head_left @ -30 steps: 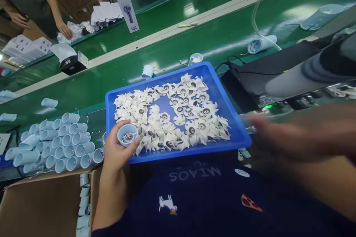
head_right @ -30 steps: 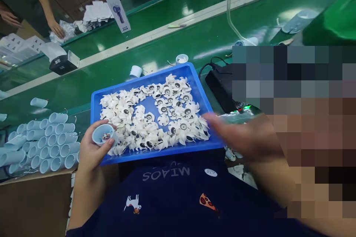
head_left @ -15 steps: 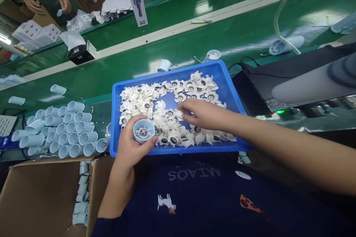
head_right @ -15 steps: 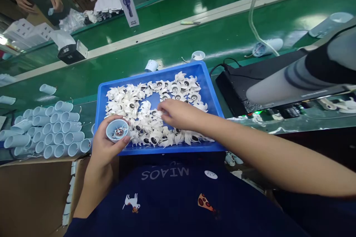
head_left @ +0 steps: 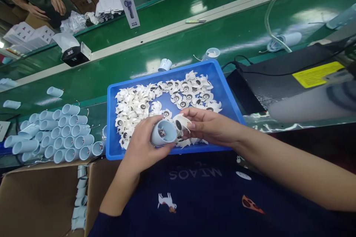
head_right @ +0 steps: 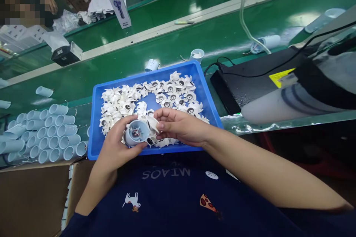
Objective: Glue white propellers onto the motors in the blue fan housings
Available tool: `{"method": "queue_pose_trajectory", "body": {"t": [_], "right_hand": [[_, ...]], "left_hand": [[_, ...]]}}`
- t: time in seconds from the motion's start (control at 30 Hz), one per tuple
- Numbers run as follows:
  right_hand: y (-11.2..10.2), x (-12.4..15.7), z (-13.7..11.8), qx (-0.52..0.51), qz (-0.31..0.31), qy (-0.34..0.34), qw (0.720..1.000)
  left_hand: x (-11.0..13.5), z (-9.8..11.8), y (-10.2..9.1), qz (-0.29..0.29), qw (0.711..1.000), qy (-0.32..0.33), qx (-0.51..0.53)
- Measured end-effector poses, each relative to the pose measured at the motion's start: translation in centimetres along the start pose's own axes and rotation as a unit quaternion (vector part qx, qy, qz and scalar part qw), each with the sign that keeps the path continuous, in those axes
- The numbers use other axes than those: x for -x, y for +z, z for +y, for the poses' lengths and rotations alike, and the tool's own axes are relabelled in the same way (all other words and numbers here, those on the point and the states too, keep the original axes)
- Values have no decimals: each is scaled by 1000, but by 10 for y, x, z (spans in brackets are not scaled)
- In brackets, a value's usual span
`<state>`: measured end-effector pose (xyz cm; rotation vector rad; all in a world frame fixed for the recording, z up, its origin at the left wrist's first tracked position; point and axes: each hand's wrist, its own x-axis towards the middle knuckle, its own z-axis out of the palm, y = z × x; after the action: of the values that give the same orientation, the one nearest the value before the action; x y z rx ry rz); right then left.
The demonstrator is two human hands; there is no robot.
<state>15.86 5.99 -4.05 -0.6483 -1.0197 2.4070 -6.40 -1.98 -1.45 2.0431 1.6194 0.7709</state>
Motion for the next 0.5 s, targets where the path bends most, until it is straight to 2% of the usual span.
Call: {"method": "queue_pose_trajectory", "body": {"t": [0.07, 0.1, 0.13, 0.17, 0.23, 0.3, 0.33, 0.37, 0.43, 0.5], "right_hand": [[4, 1, -1, 121, 13, -49, 991], [7, 0, -1, 210, 26, -89, 973], [10, 0, -1, 305, 42, -134, 942], [13, -1, -1, 396, 57, -182, 898], [19, -3, -3, 515, 72, -254, 815], [22, -2, -6, 566, 62, -306, 763], [23, 1, -9, 576, 55, -333, 744], [23, 6, -11, 573, 53, -355, 737], [21, 20, -16, 557, 81, -397, 725], [14, 37, -17, 560, 155, -398, 710]], "left_hand": [[-3, 3, 4, 1, 999, 27, -41], [-4, 5, 7, 5, 997, 45, -60], [-4, 6, 11, 14, 995, 64, -78], [-4, 9, 14, 30, 992, 84, -94], [0, 14, 20, 76, 983, 119, -113], [4, 19, 20, 114, 978, 135, -108], [3, 21, 18, 122, 977, 140, -102], [-1, 21, 15, 124, 977, 141, -103], [-22, 12, 5, 116, 976, 122, -138], [-61, -11, -10, 104, 973, 54, -197]]}}
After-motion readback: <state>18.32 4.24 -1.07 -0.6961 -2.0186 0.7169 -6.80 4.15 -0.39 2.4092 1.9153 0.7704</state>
